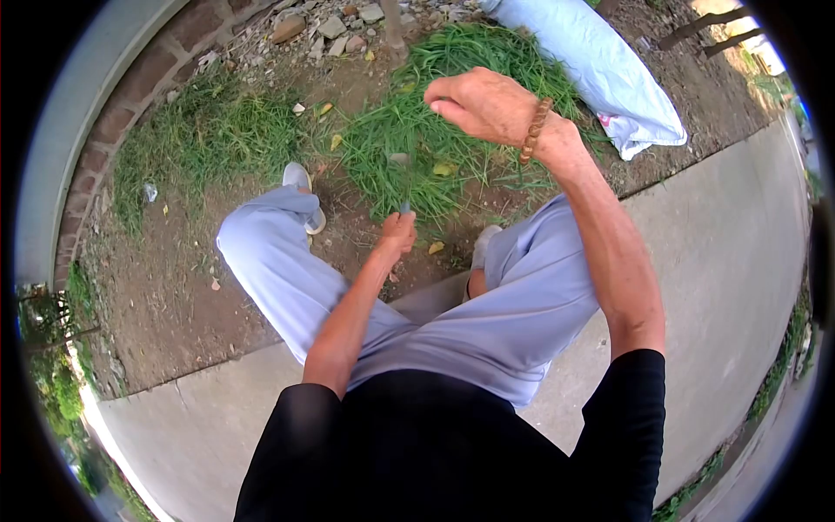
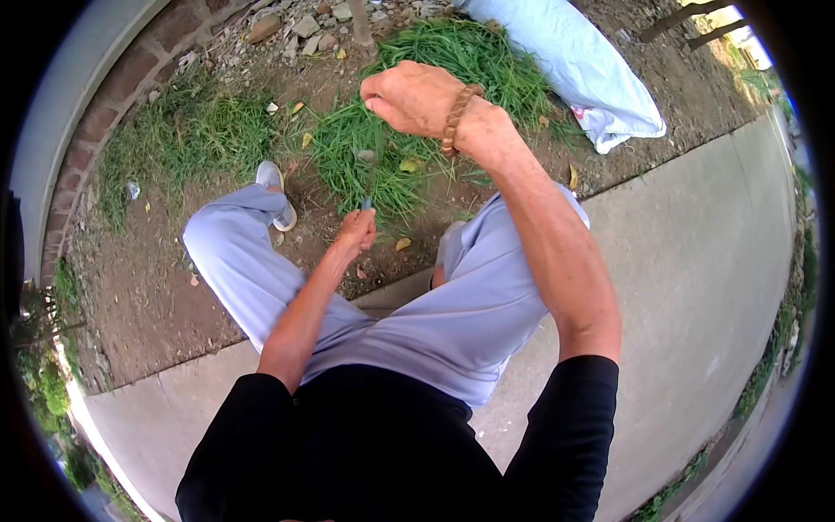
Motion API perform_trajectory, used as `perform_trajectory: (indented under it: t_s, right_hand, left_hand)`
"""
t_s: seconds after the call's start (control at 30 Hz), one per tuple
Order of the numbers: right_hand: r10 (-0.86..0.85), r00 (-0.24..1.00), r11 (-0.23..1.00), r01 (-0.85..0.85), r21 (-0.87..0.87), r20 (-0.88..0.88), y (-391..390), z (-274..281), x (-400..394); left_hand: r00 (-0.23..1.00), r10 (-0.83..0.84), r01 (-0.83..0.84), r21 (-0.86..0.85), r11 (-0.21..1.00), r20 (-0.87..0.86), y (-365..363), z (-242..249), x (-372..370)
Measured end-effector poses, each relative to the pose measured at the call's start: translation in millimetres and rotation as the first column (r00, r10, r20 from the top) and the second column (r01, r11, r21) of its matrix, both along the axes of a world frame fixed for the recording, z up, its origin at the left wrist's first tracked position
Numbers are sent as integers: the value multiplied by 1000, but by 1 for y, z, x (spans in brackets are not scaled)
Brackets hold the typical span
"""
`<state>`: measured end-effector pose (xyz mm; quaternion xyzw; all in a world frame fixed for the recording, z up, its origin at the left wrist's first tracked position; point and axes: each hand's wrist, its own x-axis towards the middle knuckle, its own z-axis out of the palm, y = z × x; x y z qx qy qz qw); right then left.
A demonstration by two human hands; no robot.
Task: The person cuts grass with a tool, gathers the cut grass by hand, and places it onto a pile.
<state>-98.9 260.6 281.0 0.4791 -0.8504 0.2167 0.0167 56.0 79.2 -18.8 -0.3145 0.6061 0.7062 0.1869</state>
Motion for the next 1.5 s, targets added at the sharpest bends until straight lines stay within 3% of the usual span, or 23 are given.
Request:
perform_trajectory:
  t_s: [0.07, 0.23, 0.3, 0.47, 0.5, 0.53, 0.57, 0.6, 0.63, 0.8, 0.87, 0.9, 0.97, 1.1, 1.17, 1.27, 1.3, 1.37, 1.4, 1.43, 1.5]
  right_hand:
    - [7, 1000, 1000, -7, -3, -13, -1, 1, 1]
    - [-14, 1000, 1000, 15, 15, -11, 3, 4, 3]
    - [-7, 1000, 1000, 7, 10, -12, 3, 4, 2]
    - [9, 1000, 1000, -9, -7, 2, 3, 4, 1]
    - [6, 1000, 1000, -6, 7, 3, 3, 4, 1]
    - [2, 1000, 1000, -2, 22, 3, 2, 5, 2]
    - [2, 1000, 1000, -2, 23, 2, 0, 4, 2]
    - [9, 1000, 1000, -9, 27, 0, -1, 2, 3]
    - [15, 1000, 999, -15, 30, -4, -1, 2, 2]
    - [12, 1000, 1000, -13, 29, 8, -1, 2, 4]
    - [17, 1000, 1000, -17, 5, 8, -2, 2, 4]
    - [17, 1000, 1000, -17, 0, 6, -2, 3, 4]
    - [11, 1000, 1000, -11, -6, 7, -1, 3, 5]
    - [25, 999, 999, -26, -21, -41, -1, 3, 4]
    - [28, 999, 1000, -28, -14, -34, -1, 4, 4]
    - [15, 1000, 1000, -15, 1, -15, 0, 3, 4]
    - [21, 1000, 1000, -21, 6, -9, 0, 2, 4]
    - [29, 1000, 999, -29, 13, -3, 0, 3, 3]
    - [25, 1000, 999, -25, 30, -3, 0, 4, 3]
    - [20, 1000, 999, -20, 47, -3, 0, 4, 3]
    - [31, 1000, 999, -31, 15, -2, -1, 1, 3]
  left_hand:
    - [998, 47, -37, 235, 971, -36, -4, 14, -11]
    - [977, 91, -72, 104, 992, -193, -9, 38, -25]
    - [945, 115, -121, 1, 993, -306, -13, 44, -29]
    - [881, 30, -162, -243, 956, -472, -34, -39, -40]
    - [854, -114, -182, -496, 849, -508, -38, -69, -38]
    - [825, -261, -216, -706, 674, -501, -35, -67, -37]
    - [825, -261, -216, -706, 675, -502, -34, -65, -32]
    - [958, -94, -39, -446, 894, -272, -23, -29, -20]
    - [999, -30, 33, -83, 996, 29, -12, -7, -12]
    - [998, -52, 48, -107, 993, -33, 0, -6, -12]
    - [956, -133, -4, -464, 886, -262, -11, -44, -23]
    - [955, -134, -5, -465, 885, -263, -11, -32, -27]
    - [903, -39, -195, -491, 849, -427, -9, 7, -34]
    - [850, 1, -290, -466, 836, -527, -24, 26, -53]
    - [858, -26, -283, -514, 810, -513, -30, 8, -54]
    - [941, -157, -127, -746, 654, -298, -34, -41, -38]
    - [941, -156, -129, -744, 655, -300, -32, -51, -31]
    - [978, -198, 121, -580, 806, -71, -29, -66, -20]
    - [983, -156, 79, -532, 843, -102, -25, -80, -22]
    - [983, -156, 79, -533, 842, -101, -19, -63, -21]
    - [992, 19, -28, -71, 997, -123, -6, 0, -15]
